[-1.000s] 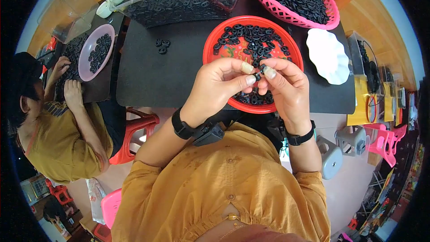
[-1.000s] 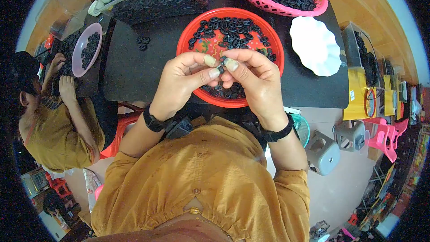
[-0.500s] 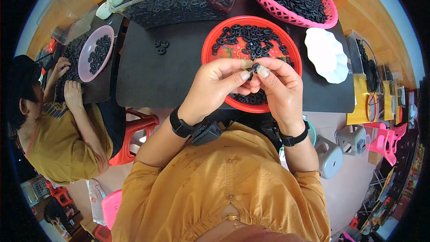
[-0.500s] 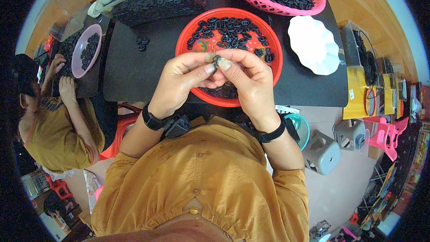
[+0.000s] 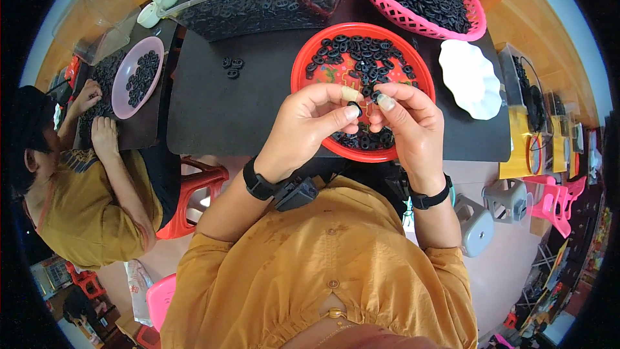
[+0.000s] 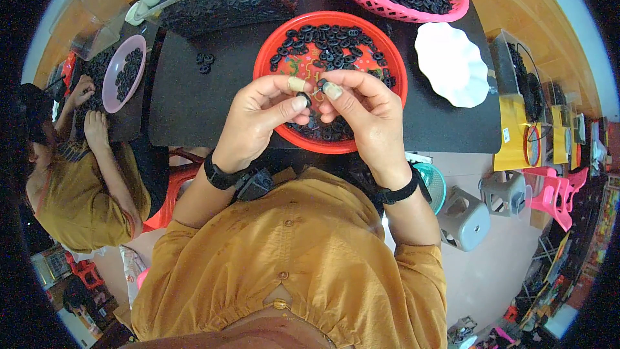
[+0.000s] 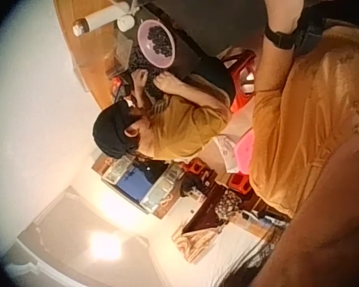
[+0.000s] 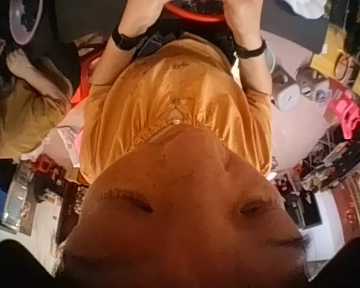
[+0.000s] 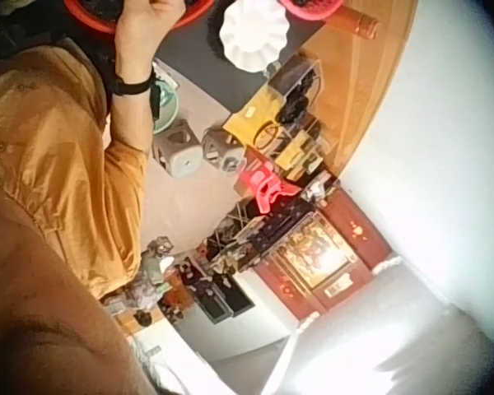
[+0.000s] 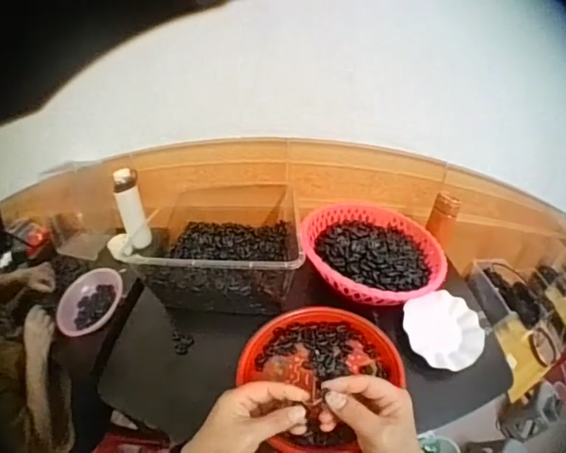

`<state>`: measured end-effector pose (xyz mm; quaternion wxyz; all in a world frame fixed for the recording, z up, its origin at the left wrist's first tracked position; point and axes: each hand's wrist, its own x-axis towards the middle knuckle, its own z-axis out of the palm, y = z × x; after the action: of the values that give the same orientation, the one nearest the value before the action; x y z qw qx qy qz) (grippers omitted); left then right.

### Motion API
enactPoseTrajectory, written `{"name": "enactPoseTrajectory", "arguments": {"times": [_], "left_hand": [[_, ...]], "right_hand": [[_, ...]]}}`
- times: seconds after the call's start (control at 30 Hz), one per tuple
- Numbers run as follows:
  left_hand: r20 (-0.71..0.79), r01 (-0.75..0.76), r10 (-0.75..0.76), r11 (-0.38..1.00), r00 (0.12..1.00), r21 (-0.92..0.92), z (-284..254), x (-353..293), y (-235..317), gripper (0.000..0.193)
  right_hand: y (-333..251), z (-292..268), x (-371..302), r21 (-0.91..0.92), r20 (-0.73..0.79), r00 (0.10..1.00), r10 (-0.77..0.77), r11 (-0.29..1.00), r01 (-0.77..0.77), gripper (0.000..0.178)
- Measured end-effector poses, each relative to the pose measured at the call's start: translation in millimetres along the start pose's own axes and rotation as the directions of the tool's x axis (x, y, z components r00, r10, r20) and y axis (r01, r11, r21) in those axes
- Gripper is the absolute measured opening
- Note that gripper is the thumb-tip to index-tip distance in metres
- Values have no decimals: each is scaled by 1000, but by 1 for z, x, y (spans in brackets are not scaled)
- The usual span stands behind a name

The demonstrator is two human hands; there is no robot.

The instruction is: The person assembles plastic cord locks by hand, picking up housings, buttons, and springs from a tray and fitting the components together.

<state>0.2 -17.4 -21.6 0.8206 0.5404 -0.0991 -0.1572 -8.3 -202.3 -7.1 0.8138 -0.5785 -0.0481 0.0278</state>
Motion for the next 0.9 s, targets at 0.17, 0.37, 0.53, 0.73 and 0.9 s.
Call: {"name": "enactPoseTrajectory", "arguments": {"times": [0.17, 0.37, 0.53, 0.73, 0.9], "left_hand": [[-33, 9, -10, 1000, 999, -5, 1, -5, 0, 18], [-75, -34, 45, 991, 996, 133, 2, -10, 1, 17], [-85, -114, 124, 986, 989, 119, 4, -11, -3, 16], [-66, -186, 209, 949, 976, 253, 3, -13, -5, 18], [-34, -238, 271, 892, 962, 384, 3, -13, -3, 14]], "right_hand": [[-3, 2, -1, -201, 20, 999, -46, 978, 49, 18], [-10, 5, -3, -300, 17, 1000, -3, 954, 8, 17], [-10, 2, -1, -326, 51, 999, 0, 945, 16, 17], [-14, 3, 0, -363, 79, 997, 17, 932, 12, 16], [-19, 3, 2, -415, 129, 992, -8, 908, 61, 17]]}}
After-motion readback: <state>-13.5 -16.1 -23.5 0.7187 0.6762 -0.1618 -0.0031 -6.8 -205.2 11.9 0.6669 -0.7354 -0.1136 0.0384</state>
